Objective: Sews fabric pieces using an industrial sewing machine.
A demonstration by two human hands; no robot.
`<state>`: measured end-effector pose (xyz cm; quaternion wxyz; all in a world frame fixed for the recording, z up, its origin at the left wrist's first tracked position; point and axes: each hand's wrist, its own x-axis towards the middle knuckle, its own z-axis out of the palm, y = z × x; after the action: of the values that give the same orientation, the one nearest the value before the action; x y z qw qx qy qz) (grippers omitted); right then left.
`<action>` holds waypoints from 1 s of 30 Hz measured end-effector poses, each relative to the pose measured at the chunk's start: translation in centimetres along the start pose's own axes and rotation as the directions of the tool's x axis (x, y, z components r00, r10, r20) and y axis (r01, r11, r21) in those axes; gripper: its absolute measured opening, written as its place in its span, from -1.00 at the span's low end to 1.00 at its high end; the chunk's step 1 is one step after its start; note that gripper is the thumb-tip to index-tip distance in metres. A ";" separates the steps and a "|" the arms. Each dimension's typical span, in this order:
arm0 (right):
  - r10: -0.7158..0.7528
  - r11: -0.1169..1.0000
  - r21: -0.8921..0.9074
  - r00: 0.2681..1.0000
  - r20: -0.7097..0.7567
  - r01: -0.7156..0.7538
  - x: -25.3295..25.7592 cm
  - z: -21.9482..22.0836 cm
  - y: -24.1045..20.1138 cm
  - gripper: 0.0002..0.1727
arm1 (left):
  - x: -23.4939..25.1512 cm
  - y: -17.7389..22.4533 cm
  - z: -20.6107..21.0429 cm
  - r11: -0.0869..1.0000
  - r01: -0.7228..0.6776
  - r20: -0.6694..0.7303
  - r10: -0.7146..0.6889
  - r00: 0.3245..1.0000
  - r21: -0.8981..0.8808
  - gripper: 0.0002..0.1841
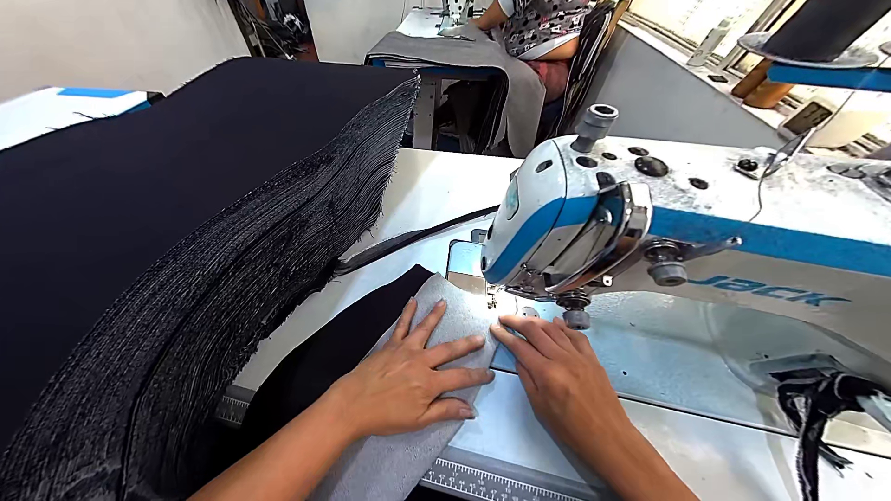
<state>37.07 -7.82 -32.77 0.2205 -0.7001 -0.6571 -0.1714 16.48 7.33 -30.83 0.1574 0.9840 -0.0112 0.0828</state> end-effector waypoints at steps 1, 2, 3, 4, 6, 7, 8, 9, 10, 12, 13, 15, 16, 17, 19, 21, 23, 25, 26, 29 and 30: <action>-0.010 1.000 0.006 1.000 0.014 0.010 0.3 0.1 0.5 -0.54 | 0.0 0.7 0.5 0.998 0.043 -0.043 -0.041 0.998 0.053 -0.45; -0.014 1.000 0.016 0.999 0.030 0.014 0.6 0.2 1.0 -0.53 | 0.1 1.6 1.0 0.991 0.096 -0.083 -0.089 0.993 0.091 -0.44; -0.010 1.000 0.029 0.999 0.051 0.009 0.8 0.2 1.4 -0.50 | 0.2 2.4 1.4 0.983 0.149 -0.119 -0.136 0.984 0.110 -0.43; -0.005 0.999 0.036 0.998 0.063 0.003 0.9 0.3 1.8 -0.48 | 0.4 3.1 1.8 0.974 0.192 -0.151 -0.173 0.973 0.120 -0.43; 0.001 0.999 0.041 0.998 0.067 -0.004 0.9 0.3 2.2 -0.44 | 0.7 3.9 2.3 0.964 0.236 -0.182 -0.211 0.960 0.127 -0.42; 0.001 0.999 0.035 0.998 0.056 -0.003 0.9 0.3 2.3 -0.42 | 0.8 4.0 2.3 0.963 0.240 -0.179 -0.216 0.960 0.124 -0.42; -0.002 1.000 0.029 0.999 0.040 0.000 0.9 0.4 2.4 -0.40 | 0.8 3.9 2.2 0.964 0.238 -0.175 -0.215 0.961 0.120 -0.42; 0.001 1.000 0.031 1.000 0.026 -0.002 0.8 0.5 2.4 -0.40 | 0.8 3.8 2.2 0.965 0.234 -0.172 -0.213 0.962 0.115 -0.41; 0.007 1.000 0.031 1.000 0.016 -0.007 0.7 0.6 2.3 -0.40 | 0.8 3.7 2.1 0.966 0.234 -0.163 -0.215 0.963 0.110 -0.41; 0.028 0.999 0.029 1.000 0.010 -0.028 0.6 0.8 2.3 -0.39 | 1.0 3.6 2.1 0.964 0.243 -0.155 -0.225 0.962 0.108 -0.39; 0.039 0.999 0.026 0.999 0.007 -0.039 0.6 0.8 2.2 -0.39 | 1.2 3.6 2.1 0.962 0.251 -0.151 -0.233 0.961 0.109 -0.39; 0.055 0.998 0.019 0.998 0.006 -0.055 0.7 0.8 2.1 -0.39 | 1.7 3.6 2.1 0.958 0.264 -0.155 -0.245 0.957 0.113 -0.40; 0.058 0.998 0.015 0.998 0.005 -0.058 0.7 0.8 2.1 -0.38 | 1.9 3.6 2.1 0.956 0.269 -0.157 -0.250 0.955 0.115 -0.40; 0.059 0.998 0.014 0.998 0.006 -0.059 0.7 0.9 2.1 -0.38 | 2.0 3.6 2.2 0.954 0.273 -0.161 -0.252 0.954 0.121 -0.40; 0.061 0.998 0.018 0.998 0.009 -0.061 0.6 0.9 2.2 -0.37 | 2.0 3.6 2.3 0.954 0.269 -0.171 -0.245 0.954 0.133 -0.41; 0.070 0.997 0.028 0.998 0.011 -0.070 0.5 0.9 2.1 -0.38 | 1.9 3.4 2.3 0.957 0.256 -0.188 -0.229 0.955 0.136 -0.41; 0.077 0.997 0.028 0.997 0.014 -0.078 0.5 0.8 2.1 -0.38 | 1.8 3.2 2.4 0.960 0.244 -0.196 -0.215 0.957 0.141 -0.41; 0.087 0.996 0.025 0.996 0.021 -0.088 0.5 0.7 2.0 -0.39 | 1.8 3.2 2.7 0.958 0.241 -0.222 -0.204 0.953 0.154 -0.41; 0.089 0.996 0.019 0.996 0.019 -0.089 0.5 0.7 1.9 -0.39 | 1.8 3.2 2.8 0.957 0.243 -0.233 -0.203 0.951 0.159 -0.41; 0.098 0.995 0.020 0.995 0.022 -0.098 0.5 0.7 1.9 -0.39 | 1.7 3.1 2.8 0.955 0.245 -0.234 -0.204 0.951 0.166 -0.41; 0.102 0.995 0.021 0.995 0.022 -0.102 0.5 0.7 1.8 -0.40 | 1.7 3.1 2.8 0.955 0.247 -0.234 -0.205 0.950 0.166 -0.41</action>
<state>38.89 -7.15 -33.24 0.2300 -0.7321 -0.6246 -0.1452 18.49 3.57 -32.19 0.0697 0.9747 0.1272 0.1703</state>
